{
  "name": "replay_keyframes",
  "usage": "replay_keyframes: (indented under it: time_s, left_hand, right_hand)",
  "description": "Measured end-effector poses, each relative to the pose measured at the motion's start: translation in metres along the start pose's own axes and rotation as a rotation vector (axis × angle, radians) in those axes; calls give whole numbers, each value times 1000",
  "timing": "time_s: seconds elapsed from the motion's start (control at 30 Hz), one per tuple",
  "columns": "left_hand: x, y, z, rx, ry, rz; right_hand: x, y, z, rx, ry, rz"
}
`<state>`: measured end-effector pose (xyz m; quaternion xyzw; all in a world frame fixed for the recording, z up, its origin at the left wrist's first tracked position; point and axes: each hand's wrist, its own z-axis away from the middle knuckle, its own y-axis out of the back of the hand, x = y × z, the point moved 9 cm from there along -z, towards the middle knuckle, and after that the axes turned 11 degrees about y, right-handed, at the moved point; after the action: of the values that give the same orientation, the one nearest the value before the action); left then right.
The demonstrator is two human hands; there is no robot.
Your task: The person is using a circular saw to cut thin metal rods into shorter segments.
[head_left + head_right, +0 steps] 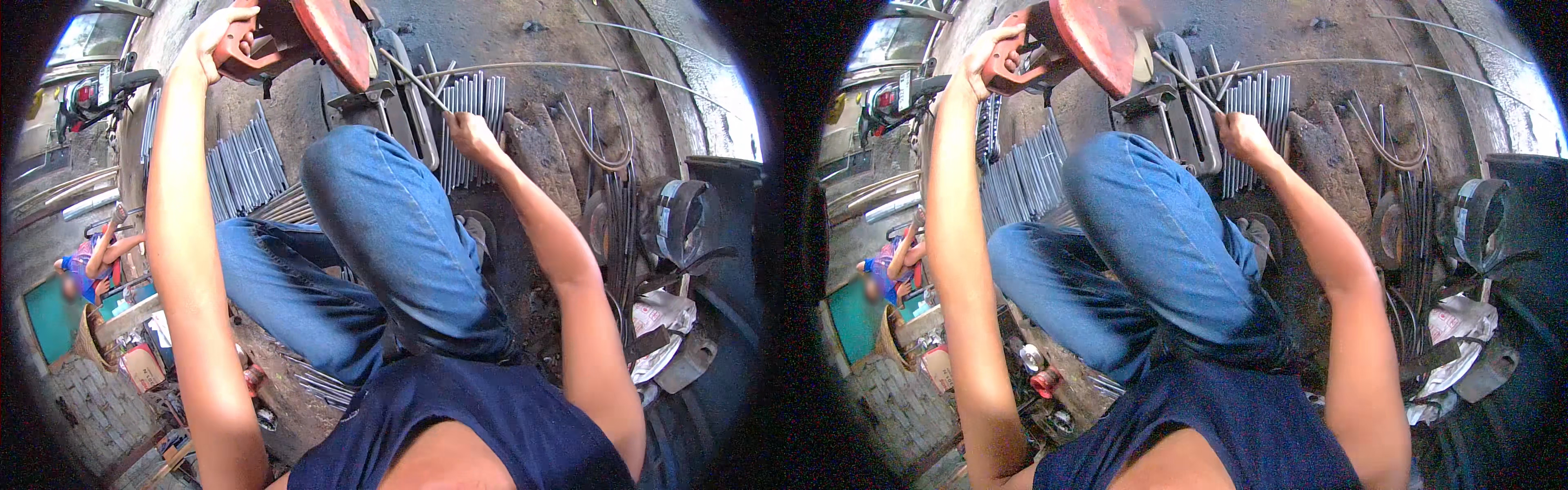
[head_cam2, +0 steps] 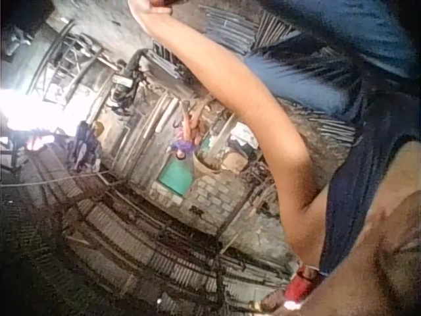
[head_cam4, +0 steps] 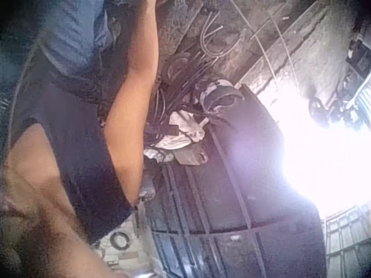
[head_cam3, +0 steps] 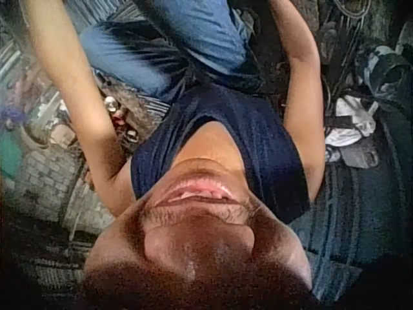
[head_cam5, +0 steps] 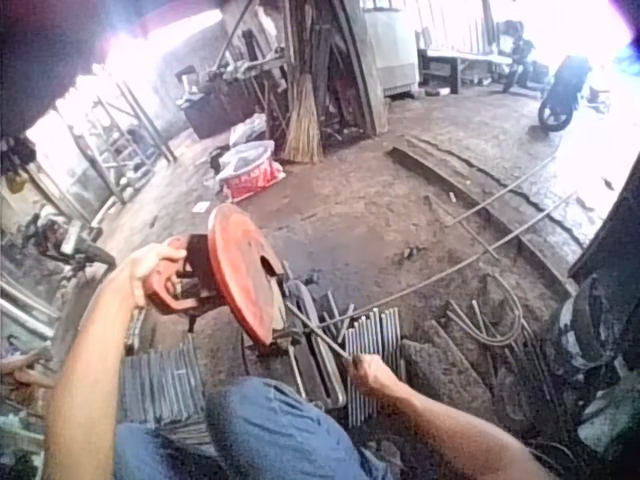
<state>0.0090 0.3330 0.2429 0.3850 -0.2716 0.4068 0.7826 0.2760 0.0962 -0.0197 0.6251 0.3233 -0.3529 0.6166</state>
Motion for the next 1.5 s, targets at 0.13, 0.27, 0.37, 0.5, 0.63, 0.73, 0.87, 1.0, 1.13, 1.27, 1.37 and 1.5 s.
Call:
replay_keyframes:
  time_s: [0.13, 0.27, 0.37, 0.5, 0.63, 0.73, 0.87, 1.0, 1.13, 1.27, 1.37, 1.5]
  left_hand:
    - [-2, -1, 7, 80, 40, -9]
    - [-1, -6, 13, 95, 29, -55]
    - [-4, -7, 13, 86, 60, -54]
    - [-6, -6, 11, 88, 44, -54]
    - [-9, -7, 9, 71, 67, -27]
    - [-10, -6, 9, 90, 99, -35]
    - [-9, -10, 10, 66, 72, 8]
    - [-12, -5, 6, 75, 137, -30]
    - [-11, -8, 2, 13, 136, -46]
    - [-10, -8, 6, 44, 119, -8]
    - [-9, -10, 13, 54, 130, -9]
    - [-6, -11, 16, 66, 116, -23]
  right_hand:
    - [-25, 0, -13, -130, 374, 299]
    - [-23, 8, -15, -169, 453, 459]
    - [-16, 13, -23, -178, 315, 419]
    - [-33, 26, -23, -172, 291, 463]
    - [-42, 40, -18, -238, 164, 466]
    - [-52, 46, -16, -250, 151, 480]
    - [-50, 47, -15, -261, 71, 491]
    - [-50, 45, -14, -254, 128, 457]
    - [-40, 37, -14, -273, 131, 439]
    - [-28, 24, -15, -285, 174, 426]
    - [-26, 18, -14, -227, 271, 418]
    - [-29, 9, -13, -167, 451, 438]
